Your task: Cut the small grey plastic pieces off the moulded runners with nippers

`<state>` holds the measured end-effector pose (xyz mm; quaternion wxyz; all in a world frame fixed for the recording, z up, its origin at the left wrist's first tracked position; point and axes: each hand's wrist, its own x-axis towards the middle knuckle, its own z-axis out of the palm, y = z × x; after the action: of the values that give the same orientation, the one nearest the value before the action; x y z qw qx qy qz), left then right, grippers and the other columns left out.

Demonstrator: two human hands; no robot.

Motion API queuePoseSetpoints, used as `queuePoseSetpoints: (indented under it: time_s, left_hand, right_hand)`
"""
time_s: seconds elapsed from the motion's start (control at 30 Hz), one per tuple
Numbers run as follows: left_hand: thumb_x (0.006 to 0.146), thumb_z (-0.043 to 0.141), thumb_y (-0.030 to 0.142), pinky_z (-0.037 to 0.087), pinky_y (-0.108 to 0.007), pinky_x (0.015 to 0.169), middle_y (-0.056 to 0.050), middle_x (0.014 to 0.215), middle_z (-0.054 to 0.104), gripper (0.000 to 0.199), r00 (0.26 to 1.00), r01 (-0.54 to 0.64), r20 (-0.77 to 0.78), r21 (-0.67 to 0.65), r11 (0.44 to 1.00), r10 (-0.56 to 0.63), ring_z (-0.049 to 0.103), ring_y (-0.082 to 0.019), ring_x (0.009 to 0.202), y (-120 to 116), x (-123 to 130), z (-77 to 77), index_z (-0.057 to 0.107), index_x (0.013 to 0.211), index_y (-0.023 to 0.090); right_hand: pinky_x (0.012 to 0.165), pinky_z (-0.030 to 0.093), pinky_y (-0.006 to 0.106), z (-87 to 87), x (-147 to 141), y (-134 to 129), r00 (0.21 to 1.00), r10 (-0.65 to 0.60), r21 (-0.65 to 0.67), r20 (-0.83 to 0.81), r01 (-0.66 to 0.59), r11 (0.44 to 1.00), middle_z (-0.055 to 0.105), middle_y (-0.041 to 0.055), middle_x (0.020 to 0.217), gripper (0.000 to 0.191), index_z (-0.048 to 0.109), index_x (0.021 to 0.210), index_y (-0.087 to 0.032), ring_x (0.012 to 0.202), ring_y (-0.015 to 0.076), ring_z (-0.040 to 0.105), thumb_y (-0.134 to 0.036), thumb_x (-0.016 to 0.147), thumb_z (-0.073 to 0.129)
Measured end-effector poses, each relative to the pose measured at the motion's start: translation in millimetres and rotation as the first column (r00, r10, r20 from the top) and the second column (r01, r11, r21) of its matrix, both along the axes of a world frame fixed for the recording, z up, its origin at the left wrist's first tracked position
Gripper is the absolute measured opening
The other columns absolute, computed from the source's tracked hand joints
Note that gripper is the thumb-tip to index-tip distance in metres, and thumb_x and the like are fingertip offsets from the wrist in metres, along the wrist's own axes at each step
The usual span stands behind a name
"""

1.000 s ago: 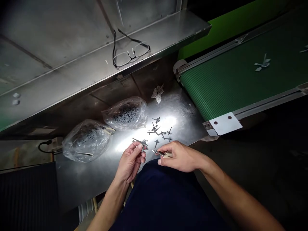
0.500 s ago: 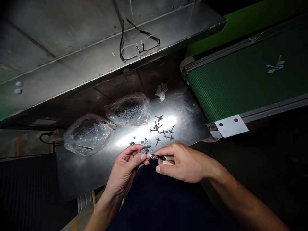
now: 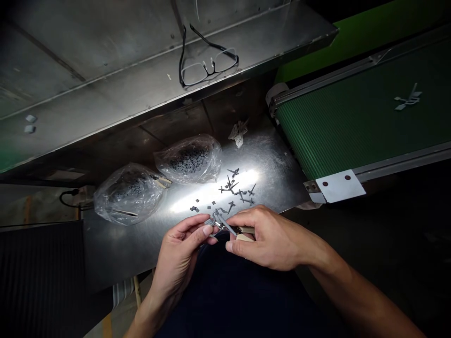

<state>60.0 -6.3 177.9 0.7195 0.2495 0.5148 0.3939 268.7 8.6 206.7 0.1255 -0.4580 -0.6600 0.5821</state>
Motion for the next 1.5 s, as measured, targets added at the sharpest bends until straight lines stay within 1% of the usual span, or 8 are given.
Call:
queuePoseSetpoints:
  time_s: [0.27, 0.47, 0.8, 1.2, 1.27, 1.33, 1.4, 1.5]
  left_hand:
    - [0.073, 0.083, 0.021, 0.057, -0.02, 0.068, -0.006, 0.082, 0.078, 0.024, 0.999, -0.03, 0.02, -0.029, 0.999, 0.031, 0.07, -0.013, 0.071, -3.4, 3.1, -3.5, 0.075, 0.095, 0.016]
    - [0.074, 0.082, 0.021, 0.057, -0.02, 0.07, -0.004, 0.082, 0.077, 0.022, 1.0, -0.03, 0.01, -0.01, 1.0, 0.03, 0.07, -0.012, 0.072, -6.5, 3.2, -4.3, 0.075, 0.095, 0.017]
    - [0.075, 0.082, 0.022, 0.056, -0.021, 0.069, -0.006, 0.08, 0.077, 0.021, 0.998, -0.05, 0.024, -0.02, 0.999, 0.051, 0.07, -0.013, 0.071, -8.5, 7.9, -3.7, 0.075, 0.094, 0.015]
    - [0.07, 0.084, 0.023, 0.056, -0.023, 0.068, -0.007, 0.082, 0.076, 0.027, 0.993, -0.091, 0.068, -0.097, 0.991, 0.098, 0.071, -0.016, 0.077, -8.1, 9.8, -7.4, 0.073, 0.093, 0.015]
    - [0.072, 0.082, 0.028, 0.057, -0.026, 0.071, -0.006, 0.088, 0.076, 0.03, 0.996, -0.083, -0.04, -0.053, 0.995, 0.08, 0.071, -0.016, 0.081, -5.6, 4.7, -19.9, 0.072, 0.097, 0.016]
    - [0.076, 0.078, 0.034, 0.057, -0.029, 0.076, -0.006, 0.093, 0.075, 0.034, 0.974, -0.044, -0.22, 0.02, 0.999, 0.048, 0.071, -0.017, 0.083, 1.9, -3.7, -45.5, 0.07, 0.104, 0.016]
    - [0.079, 0.075, 0.036, 0.056, -0.031, 0.079, -0.006, 0.092, 0.074, 0.036, 0.938, -0.029, -0.345, 0.041, 0.999, 0.041, 0.07, -0.018, 0.086, 14.8, -13.4, -83.6, 0.068, 0.107, 0.015]
    - [0.087, 0.068, 0.033, 0.056, -0.034, 0.075, -0.005, 0.09, 0.07, 0.025, 0.858, 0.006, -0.513, 0.004, 1.0, -0.003, 0.068, -0.018, 0.082, 38.1, -25.6, -148.6, 0.067, 0.102, 0.012]
  right_hand:
    - [0.053, 0.035, 0.024, 3.1, -1.4, -1.6, 1.0, 0.004, 0.069, 0.026, -0.006, 0.998, 0.06, -0.0007, 0.075, 0.011, 0.068, 0.084, -0.018, 0.063, 0.0116, 0.048, -0.025, 0.088, 0.061]
    - [0.055, 0.034, 0.024, 2.6, 0.1, -2.5, 0.998, 0.044, 0.099, 0.045, -0.048, 0.994, 0.058, -0.003, 0.073, 0.011, 0.07, 0.095, -0.024, 0.065, 0.0115, 0.048, -0.025, 0.089, 0.062]
    - [0.055, 0.034, 0.024, 0.0, 1.0, -1.6, 0.998, 0.059, 0.177, -0.01, -0.056, 0.983, 0.057, -0.0019, 0.069, 0.011, 0.071, 0.092, -0.019, 0.061, 0.0113, 0.046, -0.022, 0.089, 0.061]
    - [0.058, 0.035, 0.025, -10.8, 1.8, 0.0, 0.999, 0.035, 0.106, -0.011, -0.033, 0.994, 0.054, -0.002, 0.073, 0.013, 0.067, 0.091, -0.018, 0.064, 0.0111, 0.045, -0.027, 0.091, 0.057]
    - [0.058, 0.035, 0.025, -16.9, 4.6, 1.5, 1.0, 0.017, 0.047, -0.003, -0.016, 0.999, 0.055, -0.0019, 0.074, 0.016, 0.067, 0.092, -0.018, 0.064, 0.0115, 0.045, -0.03, 0.092, 0.057]
    - [0.056, 0.032, 0.025, -25.5, 9.4, 2.7, 1.0, -0.024, -0.044, 0.012, 0.025, 0.999, 0.051, -0.0031, 0.069, 0.02, 0.068, 0.09, -0.018, 0.061, 0.011, 0.04, -0.034, 0.092, 0.056]
    - [0.054, 0.028, 0.025, -35.8, 15.7, 2.4, 0.996, -0.084, -0.127, 0.044, 0.089, 0.988, 0.044, -0.0045, 0.065, 0.022, 0.069, 0.089, -0.017, 0.059, 0.0105, 0.035, -0.036, 0.091, 0.057]
    - [0.053, 0.024, 0.026, -50.9, 26.1, -1.8, 0.986, -0.141, -0.186, 0.085, 0.154, 0.97, 0.039, -0.0051, 0.062, 0.025, 0.07, 0.092, -0.017, 0.058, 0.0104, 0.032, -0.038, 0.09, 0.058]
